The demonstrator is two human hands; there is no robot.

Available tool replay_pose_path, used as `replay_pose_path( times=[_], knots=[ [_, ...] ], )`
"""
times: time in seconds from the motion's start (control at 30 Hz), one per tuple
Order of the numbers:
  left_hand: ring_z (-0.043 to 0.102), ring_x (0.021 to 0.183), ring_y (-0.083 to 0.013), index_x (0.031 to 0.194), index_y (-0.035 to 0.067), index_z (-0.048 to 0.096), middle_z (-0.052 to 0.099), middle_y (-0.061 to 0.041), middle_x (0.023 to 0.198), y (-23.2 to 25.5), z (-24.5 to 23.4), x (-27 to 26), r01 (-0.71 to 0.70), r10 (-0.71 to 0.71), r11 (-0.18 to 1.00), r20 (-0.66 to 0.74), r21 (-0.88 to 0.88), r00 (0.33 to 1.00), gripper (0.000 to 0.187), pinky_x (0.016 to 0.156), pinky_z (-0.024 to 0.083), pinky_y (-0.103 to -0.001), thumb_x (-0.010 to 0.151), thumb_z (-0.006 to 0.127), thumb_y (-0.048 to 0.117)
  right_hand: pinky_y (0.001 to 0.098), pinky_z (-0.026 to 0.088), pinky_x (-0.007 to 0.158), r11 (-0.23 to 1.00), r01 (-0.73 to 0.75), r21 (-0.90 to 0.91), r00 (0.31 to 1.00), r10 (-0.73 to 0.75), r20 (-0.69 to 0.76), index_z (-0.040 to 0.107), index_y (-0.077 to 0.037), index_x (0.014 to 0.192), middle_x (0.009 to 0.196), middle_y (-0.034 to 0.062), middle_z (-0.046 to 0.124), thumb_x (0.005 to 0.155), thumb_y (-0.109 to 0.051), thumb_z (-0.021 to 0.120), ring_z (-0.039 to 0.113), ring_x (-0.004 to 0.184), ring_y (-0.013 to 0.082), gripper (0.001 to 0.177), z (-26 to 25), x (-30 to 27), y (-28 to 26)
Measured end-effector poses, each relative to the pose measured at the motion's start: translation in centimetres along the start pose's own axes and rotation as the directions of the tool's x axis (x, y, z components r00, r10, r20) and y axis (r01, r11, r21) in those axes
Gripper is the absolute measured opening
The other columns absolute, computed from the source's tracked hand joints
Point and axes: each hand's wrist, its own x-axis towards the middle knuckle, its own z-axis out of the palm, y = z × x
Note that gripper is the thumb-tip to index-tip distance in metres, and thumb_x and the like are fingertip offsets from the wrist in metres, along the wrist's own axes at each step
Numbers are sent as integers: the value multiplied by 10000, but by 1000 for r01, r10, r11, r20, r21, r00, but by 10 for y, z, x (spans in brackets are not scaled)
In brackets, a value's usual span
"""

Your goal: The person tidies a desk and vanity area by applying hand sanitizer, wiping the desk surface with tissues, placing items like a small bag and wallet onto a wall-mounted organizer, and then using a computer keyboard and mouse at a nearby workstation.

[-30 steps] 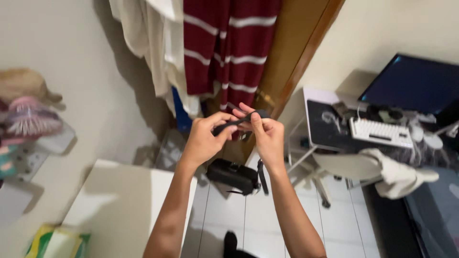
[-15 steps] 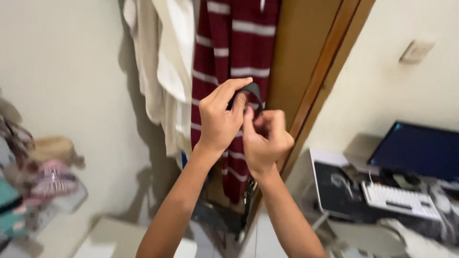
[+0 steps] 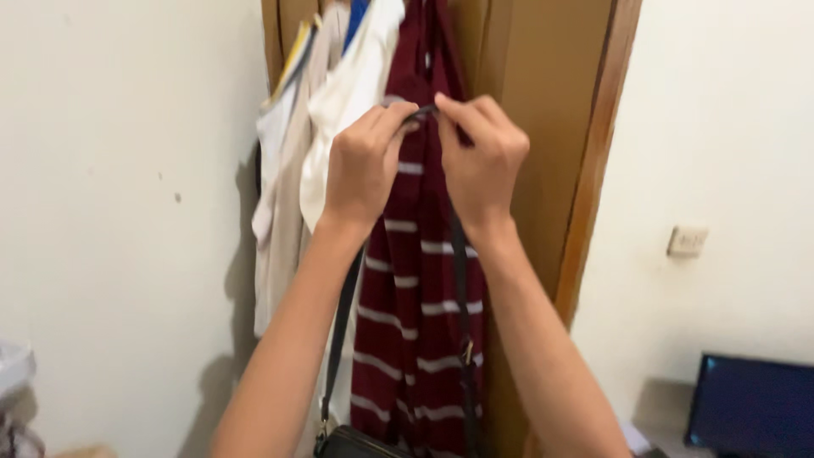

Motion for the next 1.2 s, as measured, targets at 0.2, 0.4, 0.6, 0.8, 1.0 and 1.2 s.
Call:
replay_pose_path(
  times=[0.2,0.4,0.6,0.8,1.0,1.2],
  knots=[
    [562,750,-262,934,43,612,548,-90,814,-65,22,60,-202,197,931,46,303,979,141,603,472,-359,814,552,87,336,434,543,991,132,-25,990,-130,55,673,-24,884,682,124,557,773,-9,650,556,593,246,114,49,62,50],
    [569,847,-235,839,28,608,558,-72,857,-119,82,119,-117,127,872,12,475,992,106,673,498,-330,786,518,41,372,444,562,924,268,-273,962,-240,131,651,-26,749,681,117,548,741,-22,629,561,626,276,23,92,117,106],
    [597,822,-305,755,48,670,612,-148,813,-160,126,132,102,-103,928,-17,357,995,120,734,484,-390,768,550,43,408,415,711,738,443,-509,881,-254,399,649,-65,637,809,88,580,600,47,558,529,800,290,149,114,135,142],
    [585,797,-355,788,42,695,598,-185,791,-145,106,93,378,-388,921,130,95,912,145,707,469,-417,706,579,67,430,335,801,875,298,-380,892,-114,438,627,-1,910,922,140,558,626,37,540,472,898,331,299,107,98,135],
    [548,929,-324,1110,-2,574,579,-182,979,-109,87,17,345,-345,938,-34,-24,938,343,815,443,-379,779,490,17,389,357,967,961,53,-271,950,35,310,525,26,1158,1152,199,509,809,19,487,474,1093,340,351,97,20,101],
    [296,1243,-367,1302,25,377,306,-247,1342,-39,41,-90,357,-364,928,61,108,929,535,999,217,-467,804,523,156,366,321,1032,960,-187,-209,927,243,286,427,32,1265,1352,205,385,810,29,453,385,1258,337,456,58,-88,29]
  ],
)
